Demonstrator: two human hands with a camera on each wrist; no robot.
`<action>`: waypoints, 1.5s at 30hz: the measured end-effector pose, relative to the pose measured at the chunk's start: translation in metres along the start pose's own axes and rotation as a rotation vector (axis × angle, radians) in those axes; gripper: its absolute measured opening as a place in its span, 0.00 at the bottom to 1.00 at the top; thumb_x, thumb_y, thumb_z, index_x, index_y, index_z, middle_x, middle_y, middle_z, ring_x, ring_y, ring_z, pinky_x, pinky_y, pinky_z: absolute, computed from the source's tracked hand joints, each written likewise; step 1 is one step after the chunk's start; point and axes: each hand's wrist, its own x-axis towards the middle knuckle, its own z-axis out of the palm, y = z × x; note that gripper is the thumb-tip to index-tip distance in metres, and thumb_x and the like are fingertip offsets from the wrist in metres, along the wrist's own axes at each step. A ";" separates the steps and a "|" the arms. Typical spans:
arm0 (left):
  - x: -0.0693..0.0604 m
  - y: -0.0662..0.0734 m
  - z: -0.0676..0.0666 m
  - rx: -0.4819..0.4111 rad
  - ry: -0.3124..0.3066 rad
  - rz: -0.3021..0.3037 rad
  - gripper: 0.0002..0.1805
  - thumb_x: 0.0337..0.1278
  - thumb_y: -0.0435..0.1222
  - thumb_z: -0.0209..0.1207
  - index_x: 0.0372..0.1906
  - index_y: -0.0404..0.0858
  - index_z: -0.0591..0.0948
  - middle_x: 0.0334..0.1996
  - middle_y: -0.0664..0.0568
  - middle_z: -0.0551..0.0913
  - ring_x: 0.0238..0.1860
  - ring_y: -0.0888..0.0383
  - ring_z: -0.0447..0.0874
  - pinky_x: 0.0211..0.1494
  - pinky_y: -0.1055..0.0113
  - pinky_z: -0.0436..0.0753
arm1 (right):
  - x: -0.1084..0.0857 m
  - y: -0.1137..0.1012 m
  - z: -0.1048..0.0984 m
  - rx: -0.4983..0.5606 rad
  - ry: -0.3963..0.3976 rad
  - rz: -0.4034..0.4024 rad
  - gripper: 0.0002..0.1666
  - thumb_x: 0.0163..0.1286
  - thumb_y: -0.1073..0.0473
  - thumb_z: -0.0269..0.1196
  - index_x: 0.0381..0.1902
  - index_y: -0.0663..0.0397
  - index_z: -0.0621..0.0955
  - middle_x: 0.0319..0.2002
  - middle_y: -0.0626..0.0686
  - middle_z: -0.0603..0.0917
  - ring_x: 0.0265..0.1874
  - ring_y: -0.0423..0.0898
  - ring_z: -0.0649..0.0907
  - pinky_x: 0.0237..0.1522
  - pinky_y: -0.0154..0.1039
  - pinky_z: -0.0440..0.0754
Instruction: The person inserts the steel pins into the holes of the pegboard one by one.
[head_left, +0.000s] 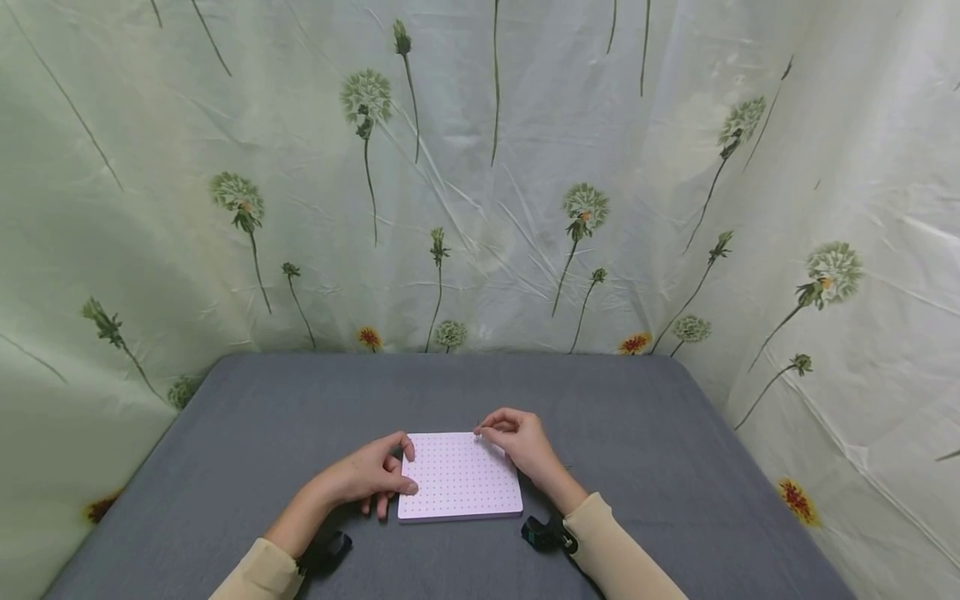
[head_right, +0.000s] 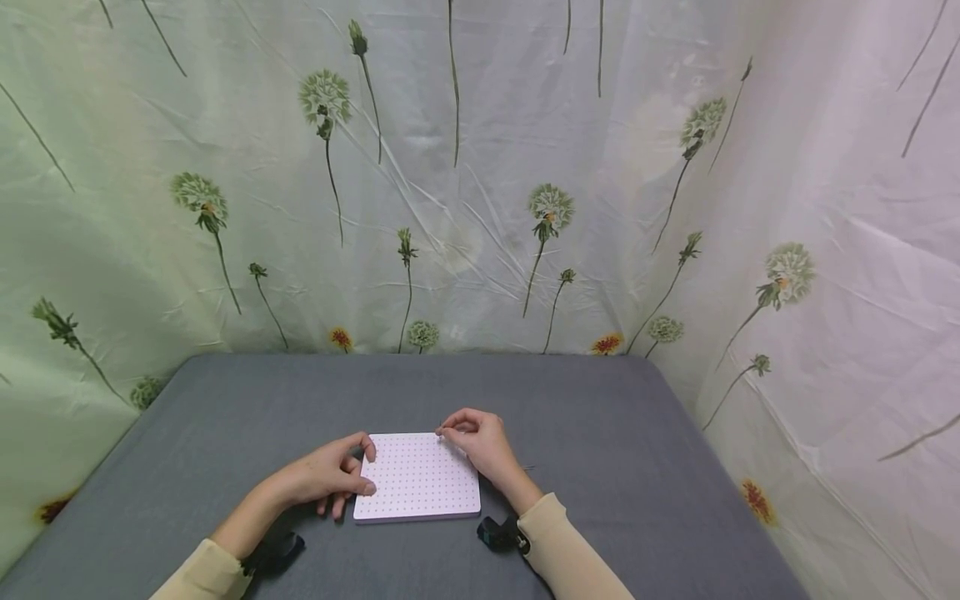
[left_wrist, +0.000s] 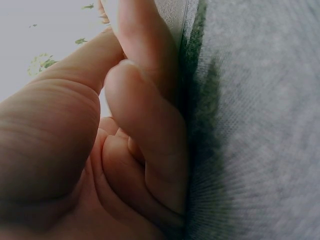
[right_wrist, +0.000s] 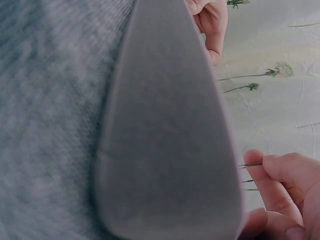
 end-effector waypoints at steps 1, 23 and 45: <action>0.000 0.000 0.000 0.000 0.001 0.000 0.25 0.61 0.41 0.74 0.52 0.39 0.71 0.18 0.52 0.81 0.11 0.63 0.80 0.12 0.71 0.71 | 0.000 0.000 0.000 0.002 -0.002 0.004 0.03 0.73 0.59 0.70 0.40 0.51 0.88 0.41 0.49 0.95 0.18 0.37 0.67 0.18 0.29 0.66; 0.000 -0.001 0.000 -0.001 0.001 -0.009 0.26 0.61 0.42 0.75 0.52 0.39 0.71 0.18 0.52 0.81 0.11 0.63 0.80 0.12 0.71 0.71 | -0.001 -0.001 0.000 0.011 -0.020 0.003 0.03 0.74 0.59 0.69 0.41 0.53 0.87 0.43 0.50 0.94 0.17 0.37 0.68 0.18 0.30 0.68; 0.000 -0.001 0.000 0.006 -0.001 -0.007 0.25 0.61 0.43 0.75 0.51 0.39 0.71 0.18 0.52 0.81 0.11 0.64 0.80 0.13 0.71 0.71 | -0.004 -0.005 0.002 -0.199 -0.001 -0.085 0.03 0.72 0.60 0.71 0.39 0.47 0.91 0.39 0.48 0.94 0.24 0.38 0.74 0.27 0.30 0.71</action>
